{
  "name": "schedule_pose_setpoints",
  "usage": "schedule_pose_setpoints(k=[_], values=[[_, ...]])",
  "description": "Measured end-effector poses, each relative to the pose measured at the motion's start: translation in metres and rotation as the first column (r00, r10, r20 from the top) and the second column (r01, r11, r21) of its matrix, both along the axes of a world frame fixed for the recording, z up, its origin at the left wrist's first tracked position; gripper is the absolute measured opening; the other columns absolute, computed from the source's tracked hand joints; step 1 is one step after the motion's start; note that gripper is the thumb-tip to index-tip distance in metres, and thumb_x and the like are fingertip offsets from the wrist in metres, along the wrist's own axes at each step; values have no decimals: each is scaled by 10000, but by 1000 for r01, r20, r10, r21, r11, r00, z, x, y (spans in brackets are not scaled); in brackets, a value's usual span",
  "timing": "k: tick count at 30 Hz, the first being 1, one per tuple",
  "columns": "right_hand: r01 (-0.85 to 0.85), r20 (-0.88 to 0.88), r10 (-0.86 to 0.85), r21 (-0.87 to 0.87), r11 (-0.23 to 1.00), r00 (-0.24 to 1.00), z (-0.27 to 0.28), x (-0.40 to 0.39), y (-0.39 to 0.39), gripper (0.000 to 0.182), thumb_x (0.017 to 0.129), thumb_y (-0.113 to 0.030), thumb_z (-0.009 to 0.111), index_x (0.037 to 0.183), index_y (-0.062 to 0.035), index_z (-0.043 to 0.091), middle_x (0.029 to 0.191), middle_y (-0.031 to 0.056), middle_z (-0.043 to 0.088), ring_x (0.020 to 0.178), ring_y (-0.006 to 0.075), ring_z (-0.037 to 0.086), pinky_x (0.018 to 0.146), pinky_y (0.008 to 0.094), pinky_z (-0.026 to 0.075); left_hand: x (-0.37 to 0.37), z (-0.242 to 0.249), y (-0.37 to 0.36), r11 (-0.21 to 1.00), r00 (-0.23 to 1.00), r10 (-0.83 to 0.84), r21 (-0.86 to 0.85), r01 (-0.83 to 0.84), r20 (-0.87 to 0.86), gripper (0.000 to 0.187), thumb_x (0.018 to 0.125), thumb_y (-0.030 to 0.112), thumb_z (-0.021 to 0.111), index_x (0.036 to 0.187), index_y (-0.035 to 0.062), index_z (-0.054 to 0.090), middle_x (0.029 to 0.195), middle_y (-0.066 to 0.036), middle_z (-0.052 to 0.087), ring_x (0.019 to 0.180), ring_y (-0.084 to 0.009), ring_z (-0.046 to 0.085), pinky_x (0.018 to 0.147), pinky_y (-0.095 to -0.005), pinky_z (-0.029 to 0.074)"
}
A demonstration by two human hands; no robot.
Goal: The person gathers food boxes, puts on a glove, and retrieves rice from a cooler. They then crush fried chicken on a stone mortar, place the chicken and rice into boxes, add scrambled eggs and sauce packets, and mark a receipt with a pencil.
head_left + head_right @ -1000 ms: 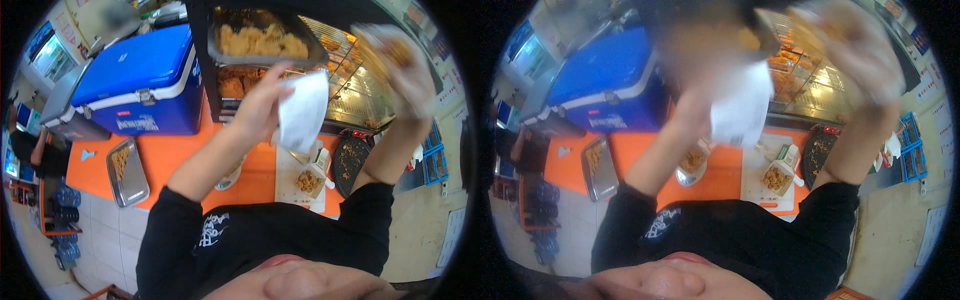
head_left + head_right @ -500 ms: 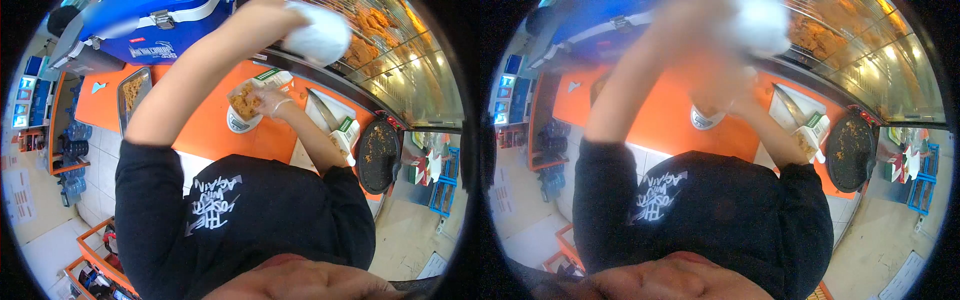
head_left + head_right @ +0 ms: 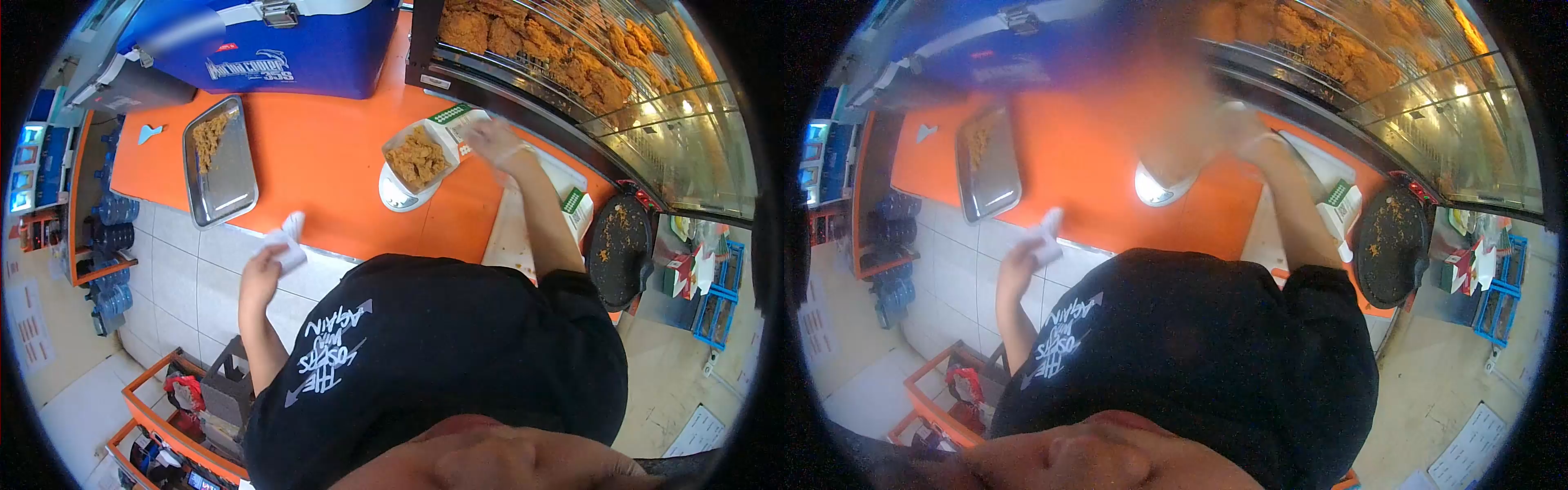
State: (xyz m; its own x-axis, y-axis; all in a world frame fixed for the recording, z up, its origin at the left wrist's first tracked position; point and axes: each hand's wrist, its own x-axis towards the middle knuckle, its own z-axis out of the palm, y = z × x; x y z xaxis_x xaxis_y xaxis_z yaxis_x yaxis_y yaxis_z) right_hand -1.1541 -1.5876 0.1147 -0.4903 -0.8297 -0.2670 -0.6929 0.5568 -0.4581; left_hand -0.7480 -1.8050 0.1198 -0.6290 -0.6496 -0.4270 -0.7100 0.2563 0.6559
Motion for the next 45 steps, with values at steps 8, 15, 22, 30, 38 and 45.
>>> schedule_pose_setpoints(k=[8, 15, 22, 30, 38, 45], values=[[431, 172, -434, 57, 901, 884, 7, 18, 130, 283, 816, -287, 535, 828, -12, 601, 662, 80, 581, 601, 155, 567, 574, 291, 458, -76, 8, 21, 935, 978, -194, -288, 210, 81, 276, 785, 231, 479, 846, 28, 656, 825, -212, 608, 817, -356, 576, 751, -401, 450], [-194, -716, -383, -581, 790, 584, 178, 34, 44, 277, 784, -254, 570, 1032, -131, 556, 1060, 111, 577, 916, 285, 559, 737, 402, 455, -144, 20, 45, 815, 861, -497, -283, 505, 107, 282, 793, 259, 470, 845, 49, 651, 852, -206, 602, 816, -349, 582, 729, -413, 457], [-13, -870, -412, -432, 902, 271, 255, -44, -37, 274, 814, -261, 512, 1054, -142, 570, 1026, 96, 599, 962, 236, 567, 873, 406, 407, -127, 6, 53, 784, 806, -592, -238, 573, -11, 321, 809, 305, 479, 851, 32, 643, 826, -207, 599, 809, -348, 585, 715, -404, 461], [365, -745, -551, -427, 827, 376, 283, -32, 19, 294, 773, -94, 517, 1059, -126, 577, 968, 137, 602, 908, 275, 585, 824, 403, 464, -79, -13, 37, 880, 878, -444, -98, 465, 178, 315, 807, 291, 486, 910, 34, 636, 860, -230, 594, 840, -357, 583, 738, -397, 455], [322, -79, -981, -937, 134, 177, 134, -65, 139, 375, 750, -197, 529, 1113, -100, 535, 1058, 158, 563, 986, 304, 535, 862, 369, 421, -94, -1, 65, 877, 889, -437, -153, 455, 136, 311, 807, 270, 492, 924, 19, 631, 862, -224, 602, 842, -353, 589, 740, -393, 455], [447, 110, -965, -870, -209, -237, 98, -153, 300, 275, 788, -288, 501, 995, -116, 555, 883, 165, 608, 867, 338, 579, 775, 397, 436, -49, -52, 63, 865, 841, -493, 20, 501, 222, 338, 807, 312, 489, 917, 28, 636, 882, -218, 606, 862, -336, 594, 753, -374, 452]])
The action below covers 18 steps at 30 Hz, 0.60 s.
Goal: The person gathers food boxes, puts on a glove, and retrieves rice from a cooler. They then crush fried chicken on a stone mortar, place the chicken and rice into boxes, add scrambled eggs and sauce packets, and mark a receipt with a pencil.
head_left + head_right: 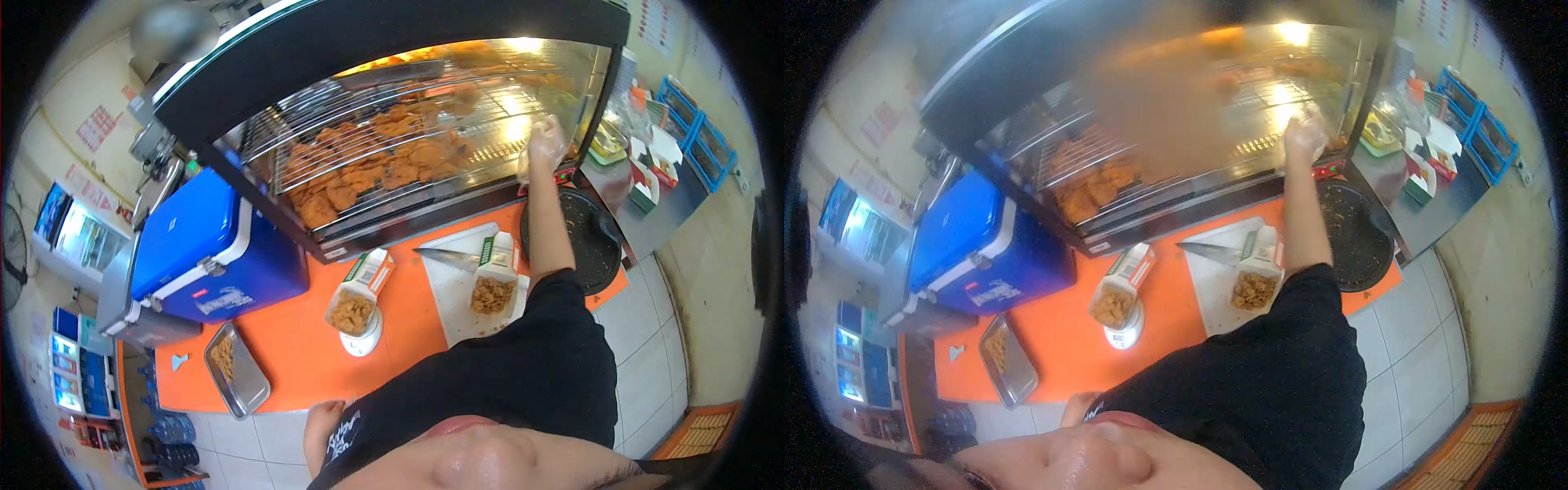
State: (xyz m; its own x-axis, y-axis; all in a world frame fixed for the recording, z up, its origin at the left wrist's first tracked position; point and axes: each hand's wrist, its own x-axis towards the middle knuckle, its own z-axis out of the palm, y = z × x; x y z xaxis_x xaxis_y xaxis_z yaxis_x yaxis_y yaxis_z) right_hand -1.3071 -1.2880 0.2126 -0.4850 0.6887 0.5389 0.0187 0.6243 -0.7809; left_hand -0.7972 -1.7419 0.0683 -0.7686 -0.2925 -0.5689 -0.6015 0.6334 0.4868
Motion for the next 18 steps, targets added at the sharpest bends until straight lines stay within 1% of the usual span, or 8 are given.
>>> schedule_pose_setpoints(k=[6, 8, 9, 12, 14, 16, 17, 18], values=[[36, 182, -10, -140, 990, 983, 31, -60, 112, 256, 776, -279, 522, 961, -109, 568, 956, 133, 617, 889, 318, 595, 768, 377, 465, -8, 16, 52, 999, 994, 33, 0, -33, 108, 324, 803, 302, 499, 939, 38, 629, 913, -192, 619, 894, -307, 593, 765, -356, 446], [177, 165, -237, 317, 932, 957, 19, -83, 122, 239, 807, -294, 539, 983, -136, 575, 872, 118, 627, 843, 302, 598, 695, 407, 446, -19, 24, 74, 1000, 996, 13, 2, -13, 90, 308, 800, 283, 507, 936, 35, 629, 916, -189, 620, 892, -301, 596, 761, -349, 448], [67, 143, -62, -32, 997, 988, 25, -67, 115, 254, 821, -254, 544, 1008, -87, 581, 882, 104, 637, 825, 264, 610, 694, 368, 457, -28, 27, 86, 999, 998, -34, 9, 33, 62, 292, 798, 263, 515, 933, 31, 629, 918, -186, 621, 889, -294, 599, 758, -343, 449], [-152, -88, 146, -62, 986, 985, 5, -80, 128, 255, 822, -208, 556, 1012, -41, 583, 897, 118, 639, 794, 233, 612, 695, 326, 462, -54, 77, 138, 999, 996, 21, 48, -25, 86, 278, 795, 232, 525, 952, 21, 616, 929, -187, 619, 879, -285, 601, 746, -338, 450], [-200, -66, 191, -166, 966, 979, 4, -77, 115, 201, 819, -153, 559, 978, -41, 612, 887, 122, 643, 764, 220, 609, 697, 302, 460, -60, 42, 130, 998, 997, -33, 46, 29, 70, 255, 795, 223, 521, 949, 39, 608, 915, -175, 617, 855, -293, 597, 722, -350, 450], [-162, -160, 168, 53, 985, 973, -16, -89, 106, 231, 819, -227, 549, 928, -43, 636, 871, 144, 638, 749, 219, 608, 701, 312, 456, -58, 22, 130, 993, 992, -115, -31, 117, 49, 245, 798, 253, 509, 907, 58, 609, 904, -187, 597, 855, -323, 583, 712, -382, 450], [-118, 94, 113, 46, 992, 989, 22, -49, 79, 305, 806, -314, 531, 892, -45, 646, 814, 175, 628, 749, 244, 609, 720, 323, 454, -57, 28, 135, 997, 997, -74, -9, 75, 22, 289, 810, 294, 479, 891, 50, 612, 901, -208, 582, 859, -348, 569, 715, -406, 445], [-119, 38, 114, 176, 977, 993, 16, -47, 71, 335, 802, -346, 514, 880, -48, 643, 783, 182, 621, 746, 259, 610, 713, 336, 453, -56, 11, 128, 988, 993, -115, -96, 118, 41, 322, 818, 313, 450, 867, 43, 618, 875, -223, 580, 844, -371, 562, 718, -421, 441]])
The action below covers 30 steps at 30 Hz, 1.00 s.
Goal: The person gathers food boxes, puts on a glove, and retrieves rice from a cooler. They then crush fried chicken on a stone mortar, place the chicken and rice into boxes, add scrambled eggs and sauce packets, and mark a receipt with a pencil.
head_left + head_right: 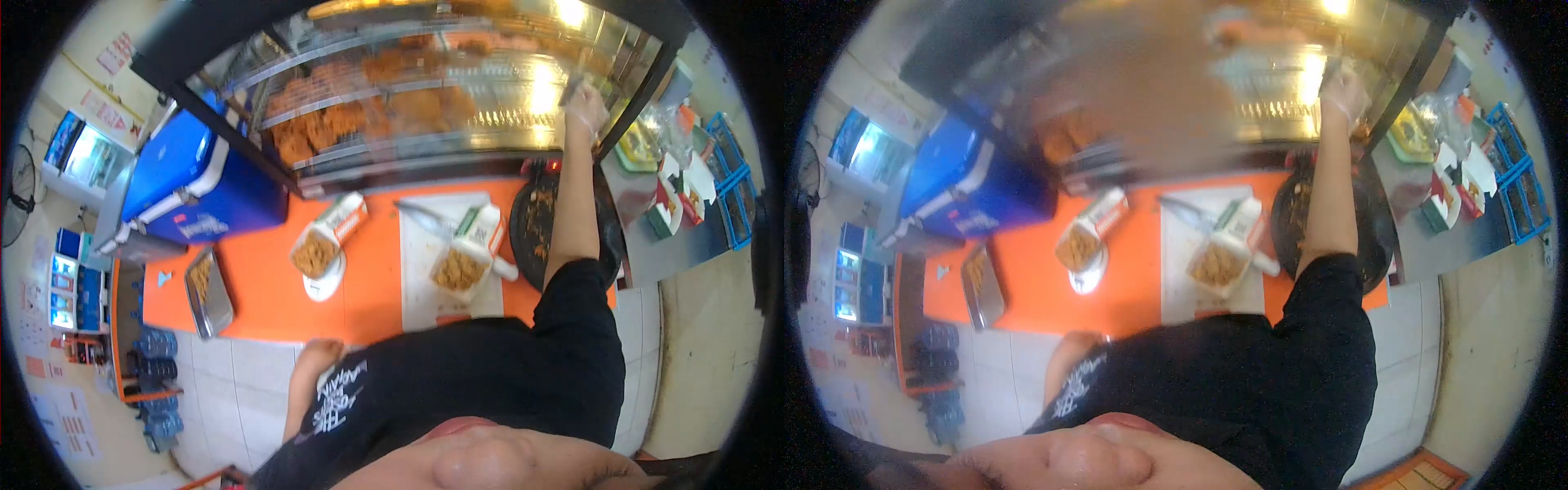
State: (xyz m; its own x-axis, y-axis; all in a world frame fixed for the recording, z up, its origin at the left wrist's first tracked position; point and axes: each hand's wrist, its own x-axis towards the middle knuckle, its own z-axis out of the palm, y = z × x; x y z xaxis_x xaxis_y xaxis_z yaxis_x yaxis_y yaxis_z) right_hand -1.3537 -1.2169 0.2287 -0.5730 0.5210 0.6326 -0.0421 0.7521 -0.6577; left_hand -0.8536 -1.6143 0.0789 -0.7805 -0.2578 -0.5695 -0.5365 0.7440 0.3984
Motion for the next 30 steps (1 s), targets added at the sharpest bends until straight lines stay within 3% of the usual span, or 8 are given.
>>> schedule_pose_setpoints(k=[8, 12, 14, 17, 20, 26, 27, 30], values=[[-351, 129, 369, -143, 925, 920, -12, 39, -96, 326, 803, -322, 474, 886, -47, 629, 757, 178, 620, 742, 297, 606, 688, 376, 449, -9, 49, -14, 924, 991, 130, -357, -135, -37, 332, 795, 285, 447, 854, 8, 622, 859, -246, 573, 837, -383, 561, 753, -439, 441], [-623, 358, 526, 264, 736, 772, 15, 77, -130, 341, 806, -291, 506, 1047, -54, 549, 960, 175, 600, 868, 289, 582, 802, 359, 442, -23, 64, -39, 850, 969, 184, -468, -242, -166, 339, 790, 293, 430, 827, 30, 642, 859, -220, 593, 840, -369, 570, 773, -427, 444], [-890, -90, 888, 32, 454, 450, -107, -54, -134, 326, 796, -310, 537, 999, -56, 561, 930, 136, 610, 873, 275, 580, 791, 346, 441, -33, 66, -47, 861, 968, 149, -455, -227, -202, 347, 790, 297, 423, 821, 33, 646, 859, -212, 601, 842, -365, 574, 781, -421, 443], [-649, 104, 640, 120, 752, 761, 14, 92, -156, 289, 797, -312, 530, 983, -92, 561, 855, 147, 612, 822, 309, 589, 739, 371, 460, -37, 40, -61, 929, 974, 8, -358, -92, -227, 350, 794, 298, 422, 860, 40, 650, 878, -203, 607, 863, -357, 576, 798, -405, 442], [-531, 107, 523, 262, 806, 846, 4, 67, -159, 260, 796, -316, 511, 971, -128, 558, 803, 179, 605, 760, 359, 585, 687, 420, 466, -28, 16, -67, 916, 992, 13, -396, -63, -128, 345, 793, 298, 426, 881, 51, 651, 881, -208, 604, 871, -353, 576, 802, -396, 444], [-614, -89, 607, -93, 784, 790, -11, 44, -120, 484, 819, -519, 401, 1015, -104, 554, 893, 236, 587, 841, 394, 562, 712, 464, 424, -7, 55, -58, 844, 935, 323, -403, -355, -146, 340, 786, 267, 431, 830, 12, 651, 889, -214, 603, 904, -342, 562, 835, -399, 430], [-361, 223, 343, 43, 932, 912, -11, 27, -98, 582, 818, -573, 364, 975, -53, 572, 897, 255, 578, 874, 384, 558, 721, 460, 416, 0, 51, -63, 832, 921, 362, -396, -389, -144, 340, 786, 267, 431, 830, 12, 651, 889, -214, 603, 904, -342, 562, 835, -399, 430], [-207, 258, 160, 169, 964, 953, 16, 42, -51, 488, 852, -476, 362, 901, -55, 604, 887, 264, 577, 885, 412, 546, 750, 462, 422, 10, 40, -77, 781, 926, 308, -498, -377, -219, 335, 787, 265, 435, 837, 18, 655, 888, -194, 613, 872, -335, 570, 833, -387, 432]])
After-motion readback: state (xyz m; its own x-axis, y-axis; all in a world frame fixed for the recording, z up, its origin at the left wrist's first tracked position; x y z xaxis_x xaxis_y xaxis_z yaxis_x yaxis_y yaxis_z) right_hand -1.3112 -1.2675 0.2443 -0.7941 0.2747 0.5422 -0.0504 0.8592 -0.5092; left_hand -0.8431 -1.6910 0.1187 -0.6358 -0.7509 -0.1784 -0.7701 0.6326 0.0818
